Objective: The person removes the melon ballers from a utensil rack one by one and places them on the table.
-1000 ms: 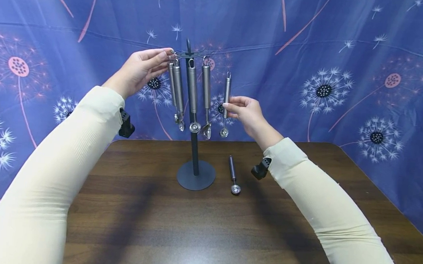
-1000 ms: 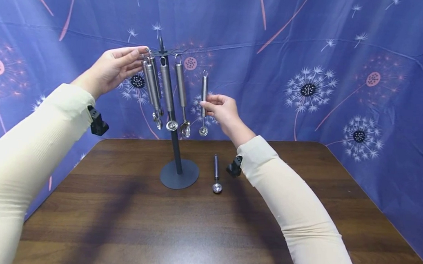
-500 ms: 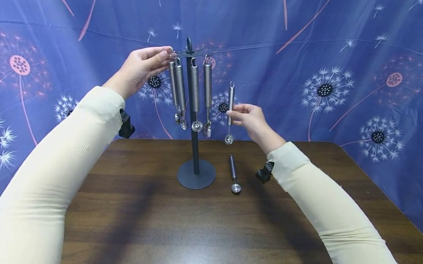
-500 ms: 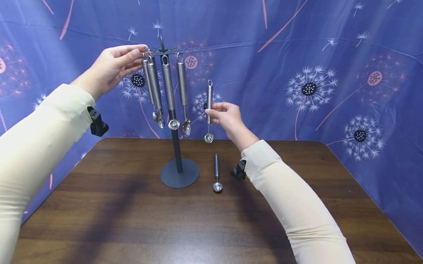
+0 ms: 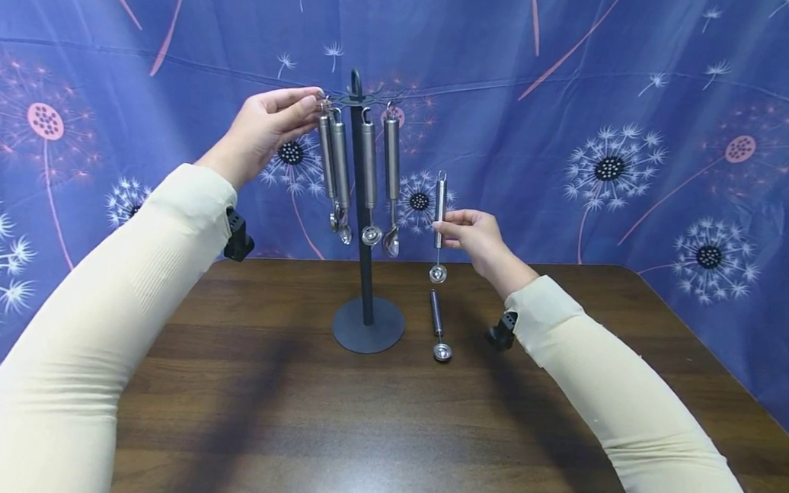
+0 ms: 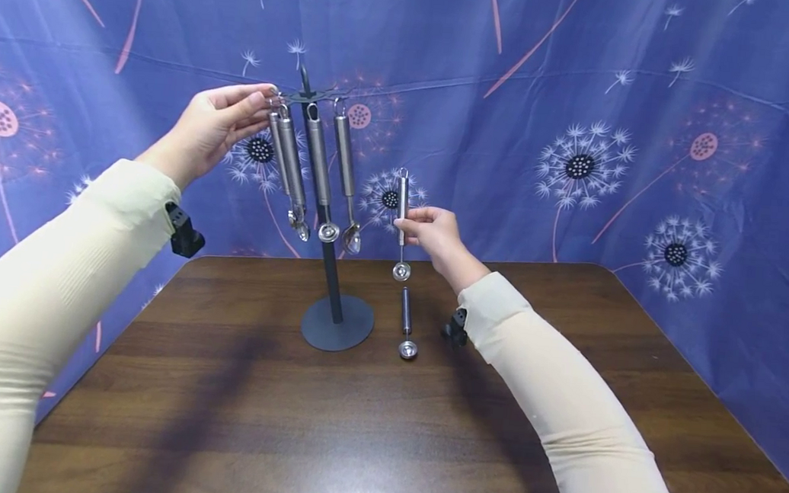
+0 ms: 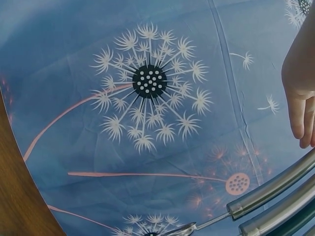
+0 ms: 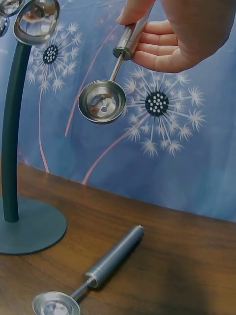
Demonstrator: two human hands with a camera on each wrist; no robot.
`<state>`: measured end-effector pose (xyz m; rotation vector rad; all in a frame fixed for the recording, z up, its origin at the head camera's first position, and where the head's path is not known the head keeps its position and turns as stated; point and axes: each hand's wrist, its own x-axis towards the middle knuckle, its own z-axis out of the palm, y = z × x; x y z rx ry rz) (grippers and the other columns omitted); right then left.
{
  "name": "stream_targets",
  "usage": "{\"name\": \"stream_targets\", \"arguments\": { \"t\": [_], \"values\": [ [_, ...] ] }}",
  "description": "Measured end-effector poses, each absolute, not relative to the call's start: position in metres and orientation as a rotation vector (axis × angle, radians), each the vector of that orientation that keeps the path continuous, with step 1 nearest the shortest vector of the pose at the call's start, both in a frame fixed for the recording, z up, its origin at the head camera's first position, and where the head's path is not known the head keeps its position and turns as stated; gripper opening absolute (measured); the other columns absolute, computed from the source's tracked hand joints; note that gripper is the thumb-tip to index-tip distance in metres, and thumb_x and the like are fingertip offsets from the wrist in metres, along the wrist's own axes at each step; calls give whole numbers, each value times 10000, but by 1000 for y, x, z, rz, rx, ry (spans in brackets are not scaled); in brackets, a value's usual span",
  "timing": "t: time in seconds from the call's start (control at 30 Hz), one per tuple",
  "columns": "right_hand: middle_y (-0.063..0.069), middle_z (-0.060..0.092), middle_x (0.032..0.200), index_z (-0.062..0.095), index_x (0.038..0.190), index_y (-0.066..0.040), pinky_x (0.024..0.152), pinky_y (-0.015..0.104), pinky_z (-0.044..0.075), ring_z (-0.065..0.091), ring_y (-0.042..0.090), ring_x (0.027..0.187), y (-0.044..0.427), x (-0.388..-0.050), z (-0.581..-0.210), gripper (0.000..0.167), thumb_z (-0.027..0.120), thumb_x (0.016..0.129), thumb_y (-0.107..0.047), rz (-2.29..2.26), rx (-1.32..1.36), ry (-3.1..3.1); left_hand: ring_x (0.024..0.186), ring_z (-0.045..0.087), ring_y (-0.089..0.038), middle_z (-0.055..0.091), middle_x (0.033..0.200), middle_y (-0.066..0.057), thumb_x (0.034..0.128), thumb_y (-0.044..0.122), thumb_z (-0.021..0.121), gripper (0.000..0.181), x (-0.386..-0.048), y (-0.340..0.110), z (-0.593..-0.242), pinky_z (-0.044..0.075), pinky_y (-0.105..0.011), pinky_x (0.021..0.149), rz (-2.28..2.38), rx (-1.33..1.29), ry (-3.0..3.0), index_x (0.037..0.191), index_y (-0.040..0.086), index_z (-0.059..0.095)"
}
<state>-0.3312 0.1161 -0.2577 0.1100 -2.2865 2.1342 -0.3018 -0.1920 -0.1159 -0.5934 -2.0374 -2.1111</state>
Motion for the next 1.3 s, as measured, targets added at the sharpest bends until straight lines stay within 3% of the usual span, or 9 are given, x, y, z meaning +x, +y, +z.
{"name": "stream_targets", "arguments": {
  "t": [0.3, 0.8, 1.07, 1.2, 1.3],
  "values": [
    [-27, 613, 890, 605, 1105, 19, 892, 319, 592, 659, 114, 819, 121, -334, -268, 270, 709, 882, -91, 2092, 69, -2323, 1245, 562, -201, 526, 1404, -170, 926, 157, 658, 516, -301, -191, -115, 454, -252, 1081, -2066, -611, -2029, 1378, -26, 490],
    [-19, 599, 844, 590, 1105, 8, 890, 310, 591, 648, 71, 707, 140, -340, -293, 258, 695, 889, -86, 2072, -91, -2400, 1147, 618, -160, 635, 1232, -88, 915, 166, 676, 510, -301, -190, -119, 484, -236, 1045, -2027, -610, -2021, 1362, -19, 513],
    [-3, 570, 884, 554, 1231, 43, 946, 333, 569, 587, 110, 787, 147, -342, -307, 382, 679, 907, -116, 2049, -125, -2488, 1049, 653, -132, 670, 1122, -63, 900, 128, 693, 495, -303, -189, -121, 492, -260, 1042, -2030, -578, -1966, 1331, -52, 529],
    [4, 567, 886, 546, 1240, 53, 857, 273, 597, 585, 93, 756, 151, -341, -312, 397, 678, 907, -118, 2032, -135, -2523, 1016, 664, -122, 688, 1070, -43, 887, 123, 709, 491, -303, -188, -122, 476, -298, 1067, -2039, -567, -1947, 1313, -57, 543],
    [-5, 572, 856, 537, 1241, 70, 872, 285, 595, 588, 90, 736, 152, -340, -316, 398, 671, 910, -105, 2045, -131, -2534, 1008, 667, -116, 695, 1044, -27, 886, 129, 712, 489, -302, -187, -122, 466, -314, 1080, -2026, -566, -1949, 1307, -57, 548]
  ]
}}
